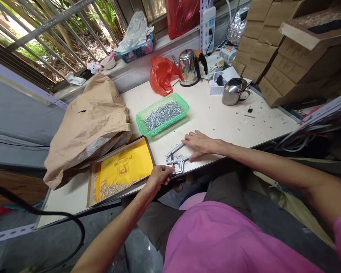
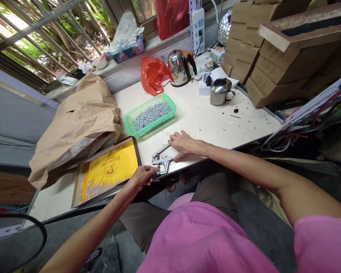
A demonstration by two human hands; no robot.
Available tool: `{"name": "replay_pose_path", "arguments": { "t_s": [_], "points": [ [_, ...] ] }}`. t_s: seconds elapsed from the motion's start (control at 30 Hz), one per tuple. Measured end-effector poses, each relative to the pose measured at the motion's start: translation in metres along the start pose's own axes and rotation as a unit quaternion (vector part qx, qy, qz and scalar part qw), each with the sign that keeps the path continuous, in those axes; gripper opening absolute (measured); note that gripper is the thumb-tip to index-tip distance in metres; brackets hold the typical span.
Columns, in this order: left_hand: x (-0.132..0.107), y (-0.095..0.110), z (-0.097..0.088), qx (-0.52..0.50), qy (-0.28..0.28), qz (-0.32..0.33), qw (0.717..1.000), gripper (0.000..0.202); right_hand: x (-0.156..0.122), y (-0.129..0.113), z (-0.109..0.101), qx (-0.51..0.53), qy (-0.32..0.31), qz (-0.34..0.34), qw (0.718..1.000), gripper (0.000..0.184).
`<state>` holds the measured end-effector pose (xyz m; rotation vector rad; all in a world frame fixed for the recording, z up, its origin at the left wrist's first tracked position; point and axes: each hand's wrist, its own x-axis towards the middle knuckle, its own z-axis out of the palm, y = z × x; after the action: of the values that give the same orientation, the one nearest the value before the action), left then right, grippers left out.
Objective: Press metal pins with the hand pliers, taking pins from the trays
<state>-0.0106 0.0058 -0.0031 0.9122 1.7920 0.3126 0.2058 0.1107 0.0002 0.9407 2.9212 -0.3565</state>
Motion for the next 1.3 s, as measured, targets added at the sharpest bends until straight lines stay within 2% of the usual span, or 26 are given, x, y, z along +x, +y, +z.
{"name": "replay_pose_path", "arguments": {
  "t_s": [0.07,0.13,0.2,0.23,0.27,0.33,0.43,0.57,0.63,0.73,0.83,0.97,1.03,1.2,1.3],
  "points": [
    [-0.004,-0.003,0.001,0.063,0.019,0.028,0.997,0.032,-0.002,-0.002,0.003,-0.005,0.005,-0.001,1.0,0.055],
    [-0.011,-0.004,0.003,0.168,0.089,0.116,0.975,0.026,-0.004,-0.002,0.007,-0.008,0.019,-0.004,1.0,0.047],
    [-0.016,0.0,0.01,0.274,0.171,0.236,0.916,0.02,-0.005,-0.003,0.011,-0.008,0.031,-0.005,0.999,0.043],
    [-0.016,0.004,0.014,0.316,0.193,0.292,0.882,0.021,-0.005,-0.003,0.013,-0.008,0.036,-0.004,0.999,0.043],
    [-0.014,0.008,0.018,0.35,0.199,0.338,0.85,0.025,-0.005,-0.004,0.014,-0.007,0.039,-0.002,0.999,0.043],
    [-0.005,0.02,0.026,0.4,0.176,0.406,0.802,0.035,-0.006,-0.005,0.017,-0.004,0.043,0.005,0.999,0.044],
    [0.018,0.035,0.031,0.43,0.124,0.46,0.767,0.051,-0.008,-0.004,0.021,0.005,0.045,0.017,0.999,0.05],
    [0.036,0.045,0.027,0.462,0.069,0.47,0.749,0.063,-0.016,0.001,0.018,0.018,0.027,0.043,0.999,0.068],
    [0.037,0.049,0.024,0.487,0.066,0.465,0.736,0.066,-0.021,0.001,0.012,0.024,0.02,0.055,0.998,0.067],
    [0.035,0.055,0.023,0.51,0.064,0.457,0.726,0.061,-0.026,-0.004,-0.001,0.03,0.01,0.058,0.998,0.049],
    [0.036,0.057,0.025,0.507,0.053,0.46,0.727,0.044,-0.024,-0.009,-0.007,0.019,-0.011,0.064,0.998,0.033],
    [0.041,0.053,0.03,0.475,0.055,0.467,0.744,0.023,-0.016,-0.009,0.003,0.012,-0.03,0.08,0.996,0.016],
    [0.043,0.051,0.032,0.46,0.061,0.461,0.756,0.018,-0.013,-0.008,0.009,0.015,-0.026,0.083,0.996,0.013],
    [0.041,0.052,0.035,0.456,0.086,0.445,0.766,0.02,-0.011,-0.001,0.009,0.01,-0.009,0.076,0.997,0.019],
    [0.032,0.039,0.042,0.429,0.141,0.449,0.771,0.03,-0.01,0.012,0.002,0.022,-0.005,0.045,0.999,0.043]
  ]
}}
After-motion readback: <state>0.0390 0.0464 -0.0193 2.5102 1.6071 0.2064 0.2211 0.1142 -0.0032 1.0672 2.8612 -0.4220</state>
